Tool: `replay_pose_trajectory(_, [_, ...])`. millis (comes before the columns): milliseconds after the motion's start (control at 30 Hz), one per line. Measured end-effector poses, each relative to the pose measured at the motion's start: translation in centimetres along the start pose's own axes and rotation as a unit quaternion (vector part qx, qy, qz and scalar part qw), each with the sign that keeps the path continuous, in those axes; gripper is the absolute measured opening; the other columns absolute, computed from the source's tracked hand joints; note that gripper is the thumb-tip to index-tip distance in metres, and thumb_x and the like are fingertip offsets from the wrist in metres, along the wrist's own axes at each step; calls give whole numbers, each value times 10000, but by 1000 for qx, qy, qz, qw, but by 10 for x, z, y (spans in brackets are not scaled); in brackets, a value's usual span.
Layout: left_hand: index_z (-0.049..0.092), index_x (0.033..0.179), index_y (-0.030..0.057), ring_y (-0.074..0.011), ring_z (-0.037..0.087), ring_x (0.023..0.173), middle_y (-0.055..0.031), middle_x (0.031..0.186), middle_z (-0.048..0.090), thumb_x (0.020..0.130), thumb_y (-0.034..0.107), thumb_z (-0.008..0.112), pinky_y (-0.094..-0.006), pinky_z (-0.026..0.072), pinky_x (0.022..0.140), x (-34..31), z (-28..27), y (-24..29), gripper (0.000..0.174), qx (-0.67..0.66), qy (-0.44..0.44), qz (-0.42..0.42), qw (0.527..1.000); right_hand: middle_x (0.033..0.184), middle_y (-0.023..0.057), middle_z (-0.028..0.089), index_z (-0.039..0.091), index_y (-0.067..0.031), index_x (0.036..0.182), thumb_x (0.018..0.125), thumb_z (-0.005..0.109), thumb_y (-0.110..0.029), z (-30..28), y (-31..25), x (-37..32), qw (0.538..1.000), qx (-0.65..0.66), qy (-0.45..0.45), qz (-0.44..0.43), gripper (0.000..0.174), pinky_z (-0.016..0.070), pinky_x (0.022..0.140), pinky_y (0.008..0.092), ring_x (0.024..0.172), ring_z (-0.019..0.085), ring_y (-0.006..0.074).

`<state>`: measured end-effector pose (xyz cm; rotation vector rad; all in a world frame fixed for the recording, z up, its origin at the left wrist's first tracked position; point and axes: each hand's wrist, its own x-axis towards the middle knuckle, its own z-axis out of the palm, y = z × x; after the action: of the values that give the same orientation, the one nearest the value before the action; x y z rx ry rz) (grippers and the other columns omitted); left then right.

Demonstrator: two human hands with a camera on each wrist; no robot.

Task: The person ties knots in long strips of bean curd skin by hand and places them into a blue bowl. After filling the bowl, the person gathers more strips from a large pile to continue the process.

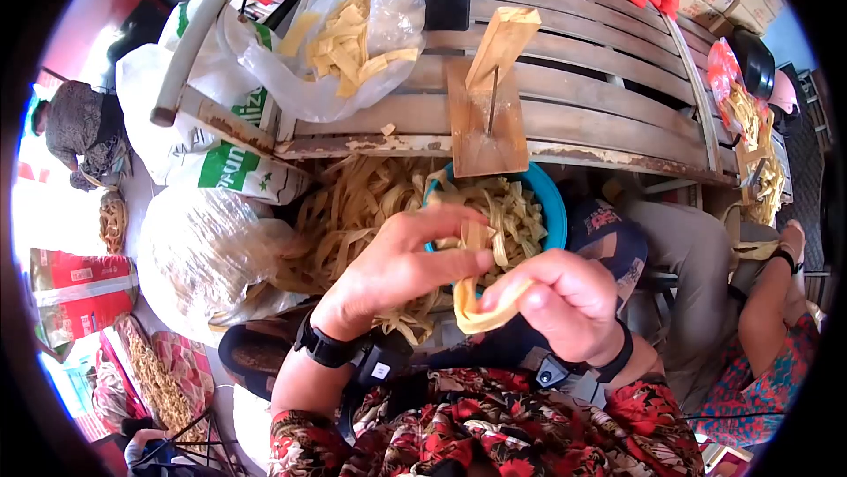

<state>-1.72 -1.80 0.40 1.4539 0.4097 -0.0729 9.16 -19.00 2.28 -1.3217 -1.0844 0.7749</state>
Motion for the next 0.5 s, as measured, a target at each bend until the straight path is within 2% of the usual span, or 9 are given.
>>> replay_pose_trajectory(67, [578,1107,-10,-69,527,823,-10,906,586,745,7,634,-226,435,740,-8,1,0,367,126,45,12,991,682,19,607,594,7,905,918,561,-145,9,8,-4,993,-54,93,42,157,456,565,204,589,554,67])
replay_pose_trajectory(100, [576,1055,-7,-92,560,809,-34,916,605,747,-44,605,-235,459,731,-10,2,-2,311,112,50,28,992,689,20,604,581,-1,892,931,542,-164,8,9,-6,991,-106,84,5,172,454,541,199,580,554,63])
replay_pose_trajectory(133, [561,1004,11,-136,597,845,-74,930,631,758,-70,576,-257,480,760,-15,6,-5,259,-213,60,4,975,700,15,595,561,-14,877,940,530,-185,11,37,0,970,102,164,150,185,444,502,194,569,551,58])
replay_pose_trajectory(233, [520,1066,24,-127,594,869,-55,934,618,790,-80,601,-255,480,771,-13,12,-9,306,-257,19,43,965,698,-5,550,523,-33,891,936,539,-218,15,47,-3,966,152,120,169,191,405,456,185,510,487,39])
replay_pose_trajectory(333, [568,1002,-7,-120,607,786,-57,879,632,797,-47,631,-240,501,702,-12,19,-18,219,-293,35,34,955,705,-39,501,494,-41,941,932,550,-182,29,65,-1,970,172,133,105,152,359,502,165,583,443,8])
replay_pose_trajectory(367, [599,919,-24,-102,604,721,-50,815,639,792,-24,649,-224,500,637,-13,20,-19,136,-271,69,37,959,714,-42,491,488,-41,957,931,550,-161,31,66,0,976,122,161,81,138,352,519,161,599,433,4])
replay_pose_trajectory(400, [604,895,-25,-96,600,710,-47,798,640,790,-14,654,-220,494,624,-14,20,-18,117,-218,97,36,971,722,-46,482,481,-41,973,929,550,-141,31,64,0,978,69,189,59,129,345,536,158,616,424,0])
replay_pose_trajectory(467, [614,849,-28,-83,593,688,-39,763,643,786,5,664,-212,484,599,-16,18,-18,87,-109,154,37,981,905,6,533,433,-37,1184,896,570,-67,20,46,-2,970,165,165,71,320,386,564,147,650,463,7])
replay_pose_trajectory(500, [623,804,-21,-57,570,665,-15,725,630,779,24,671,-200,461,568,-16,21,-16,70,-78,176,39,981,946,22,543,409,-41,1231,887,572,-54,18,42,-5,978,131,137,81,380,392,555,149,641,469,12])
